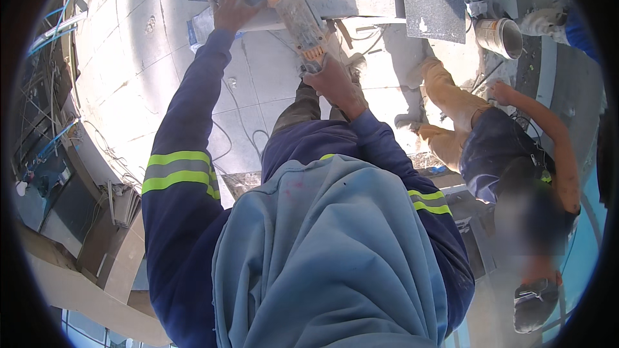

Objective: The person handles a large dark stone tile, repeatedly dry-fits it into a curved metal frame, and uses an angle grinder to cut the tile. The person then places the cut tile into the frame and adjusts its position.

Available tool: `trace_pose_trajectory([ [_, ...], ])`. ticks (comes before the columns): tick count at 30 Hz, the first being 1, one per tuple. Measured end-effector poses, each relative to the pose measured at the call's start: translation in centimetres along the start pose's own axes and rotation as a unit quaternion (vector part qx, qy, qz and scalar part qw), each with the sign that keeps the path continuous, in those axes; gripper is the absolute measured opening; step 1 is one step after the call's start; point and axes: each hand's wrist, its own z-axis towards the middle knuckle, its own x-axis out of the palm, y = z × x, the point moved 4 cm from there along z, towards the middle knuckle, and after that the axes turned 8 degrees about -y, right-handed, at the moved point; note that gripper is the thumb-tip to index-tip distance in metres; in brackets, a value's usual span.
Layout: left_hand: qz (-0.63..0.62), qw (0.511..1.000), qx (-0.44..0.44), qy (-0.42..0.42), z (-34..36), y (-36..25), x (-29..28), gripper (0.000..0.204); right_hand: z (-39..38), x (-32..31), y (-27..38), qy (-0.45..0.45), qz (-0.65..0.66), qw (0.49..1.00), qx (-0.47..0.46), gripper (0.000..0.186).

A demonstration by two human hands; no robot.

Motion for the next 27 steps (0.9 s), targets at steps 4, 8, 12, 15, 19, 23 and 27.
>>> trace_pose_trajectory([
  [4, 0.011, 1.000, 0.001, 0.016, 0.7, -1.2, -0.3, 0.115, -0.6, -1.5, -0.4, -0.020, -0.007, 1.000, -0.007, 0.050],
  [8, -0.017, 1.000, 0.005, 0.024, 1.4, -2.6, -1.1, 0.112, -1.3, -3.1, -0.2, -0.051, -0.020, 0.998, -0.038, 0.054],
  [12, -0.029, 0.999, 0.010, 0.025, 1.8, -4.0, -1.6, 0.112, -2.2, -5.0, -0.3, -0.058, -0.014, 0.997, -0.042, 0.050],
  [15, -0.029, 0.999, 0.012, 0.036, 2.3, -4.9, -1.7, 0.116, -2.5, -6.1, -0.9, -0.040, -0.047, 0.998, -0.019, 0.051],
  [19, -0.017, 0.998, 0.006, 0.060, 2.3, -6.0, -2.1, 0.121, -3.0, -7.2, -1.8, -0.019, -0.055, 0.998, -0.013, 0.055],
  [23, -0.042, 0.997, 0.011, 0.057, 2.2, -7.3, -2.8, 0.128, -4.3, -8.5, -2.4, -0.042, -0.037, 0.998, -0.028, 0.056],
  [27, -0.049, 0.997, 0.010, 0.057, 3.1, -8.7, -3.0, 0.129, -5.1, -9.9, -3.2, -0.021, -0.054, 0.998, -0.002, 0.054],
])
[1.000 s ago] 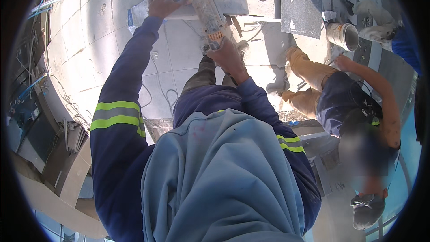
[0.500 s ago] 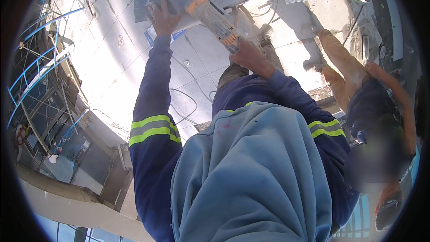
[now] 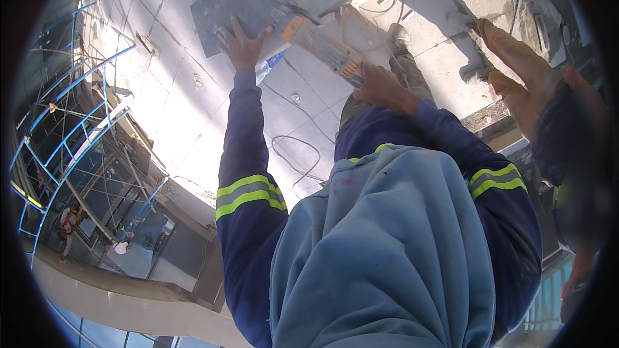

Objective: The person handles a large dark stone tile, repeatedly dry-fits it into a curved metal frame, and uses an angle grinder to cut the tile. The person then places the cut tile into the frame and adjusts its position.

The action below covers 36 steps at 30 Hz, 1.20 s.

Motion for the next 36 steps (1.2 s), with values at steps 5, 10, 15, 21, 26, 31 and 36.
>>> trace_pose_trajectory([
  [5, 0.016, 1.000, -0.003, -0.003, 0.0, -1.0, -0.9, 0.128, -2.2, -2.0, -1.4, 0.003, -0.002, 1.000, 0.008, 0.056],
  [10, 0.034, 0.999, 0.000, -0.020, -2.0, -1.8, -3.3, 0.124, -7.0, -4.7, -1.8, 0.001, 0.006, 1.000, 0.006, 0.059],
  [15, -0.027, 0.989, -0.087, -0.113, -5.4, -1.3, -4.5, 0.110, -10.0, -9.3, -1.9, -0.071, -0.019, 0.997, -0.017, 0.061],
  [21, -0.261, 0.901, -0.238, -0.253, -14.0, -7.5, -6.9, 0.059, -10.1, -15.8, -5.3, -0.223, -0.073, 0.972, -0.021, 0.059],
  [26, -0.700, 0.666, -0.161, 0.201, -15.9, -31.1, -3.8, 0.055, -6.1, -20.7, -8.7, -0.337, -0.164, 0.927, -0.022, 0.053],
  [31, -0.596, 0.715, -0.135, 0.339, -10.5, -45.4, -1.1, 0.049, -1.5, -23.9, -9.3, -0.374, -0.209, 0.903, -0.020, 0.053],
  [36, -0.672, 0.691, -0.113, 0.242, -9.4, -48.9, -0.1, 0.042, 1.2, -26.3, -10.1, -0.365, -0.234, 0.901, -0.008, 0.045],
])
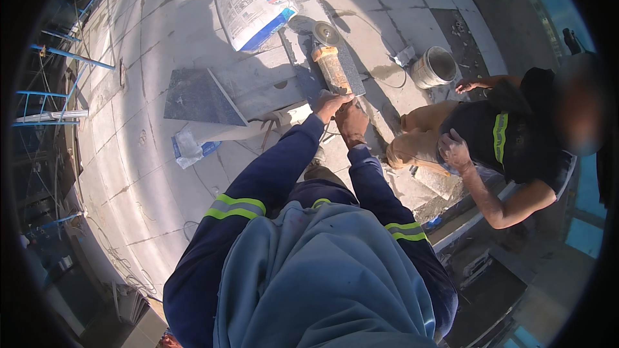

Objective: The person handles a large dark stone tile, repeatedly dry-fits it into a curved metal frame, and uses an angle grinder to cut the tile. The person then places the cut tile into the frame and adjusts its position.

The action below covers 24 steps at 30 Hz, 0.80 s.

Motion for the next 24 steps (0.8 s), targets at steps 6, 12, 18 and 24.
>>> trace_pose_trajectory([
  [6, 0.100, 0.991, -0.006, -0.087, -9.2, -0.6, -8.7, 0.049, 0.3, 2.3, -0.4, -0.022, -0.057, 0.998, -0.020, 0.055],
  [12, 0.136, 0.879, 0.078, -0.450, -14.3, -5.5, -35.4, 0.041, -0.2, 4.3, 2.0, -0.053, -0.023, 0.998, 0.016, 0.057],
  [18, 0.501, 0.618, 0.072, -0.602, -5.0, -12.9, -65.5, 0.077, -0.1, 6.7, 6.9, -0.063, -0.052, 0.995, 0.061, 0.054],
  [24, 0.366, 0.859, -0.054, -0.353, 7.7, -11.4, -71.3, 0.108, 3.7, 11.2, 7.4, -0.136, -0.021, 0.990, 0.033, 0.045],
])
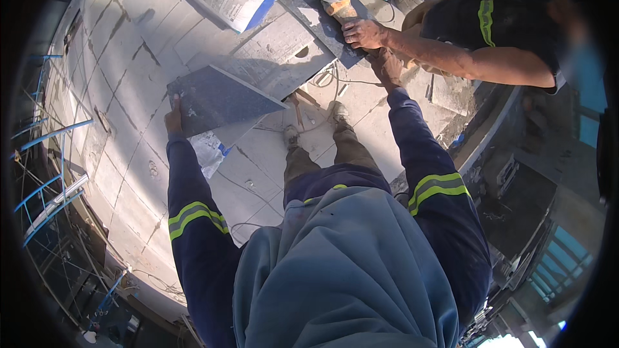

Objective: The person handles a large dark stone tile, repeatedly dry-fits it into a curved metal frame, and uses an angle grinder to cut the tile. The person then places the cut tile into the frame and adjusts its position.

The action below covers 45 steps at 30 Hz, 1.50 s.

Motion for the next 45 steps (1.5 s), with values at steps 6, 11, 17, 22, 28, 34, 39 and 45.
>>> trace_pose_trajectory([
  [6, 0.012, 0.998, -0.051, -0.038, -6.3, -2.0, 3.9, 0.116, 2.4, -1.3, -5.3, 0.092, -0.030, 0.991, 0.089, 0.031],
  [11, -0.130, 0.991, -0.040, 0.001, -11.4, 0.4, 5.8, 0.112, -3.5, -9.7, -3.4, -0.250, -0.165, 0.954, 0.033, 0.058],
  [17, -0.135, 0.988, -0.046, 0.057, -26.2, 3.5, 10.8, 0.107, -24.2, -9.2, -1.0, 0.227, 0.589, 0.681, 0.370, 0.106],
  [22, -0.134, 0.984, -0.012, 0.113, -46.0, 3.8, 18.9, 0.103, -35.8, -18.1, -9.8, 0.248, 0.909, 0.239, 0.234, 0.101],
  [28, -0.156, 0.960, 0.069, 0.223, -76.7, 4.1, 29.3, 0.098, -53.6, -35.3, -31.7, 0.082, 0.843, 0.453, 0.279, 0.076],
  [34, -0.173, 0.904, 0.198, 0.338, -104.2, 2.5, 34.8, 0.094, -71.2, -50.9, -47.0, -0.221, 0.755, 0.453, 0.419, 0.068],
  [39, -0.153, 0.838, 0.198, 0.485, -125.4, -2.7, 41.1, 0.090, -81.4, -60.5, -56.3, -0.400, 0.611, 0.526, 0.436, 0.049],
  [45, -0.074, 0.795, 0.202, 0.568, -147.0, -3.8, 55.8, 0.088, -87.1, -66.5, -70.9, -0.548, 0.520, 0.487, 0.439, 0.046],
])
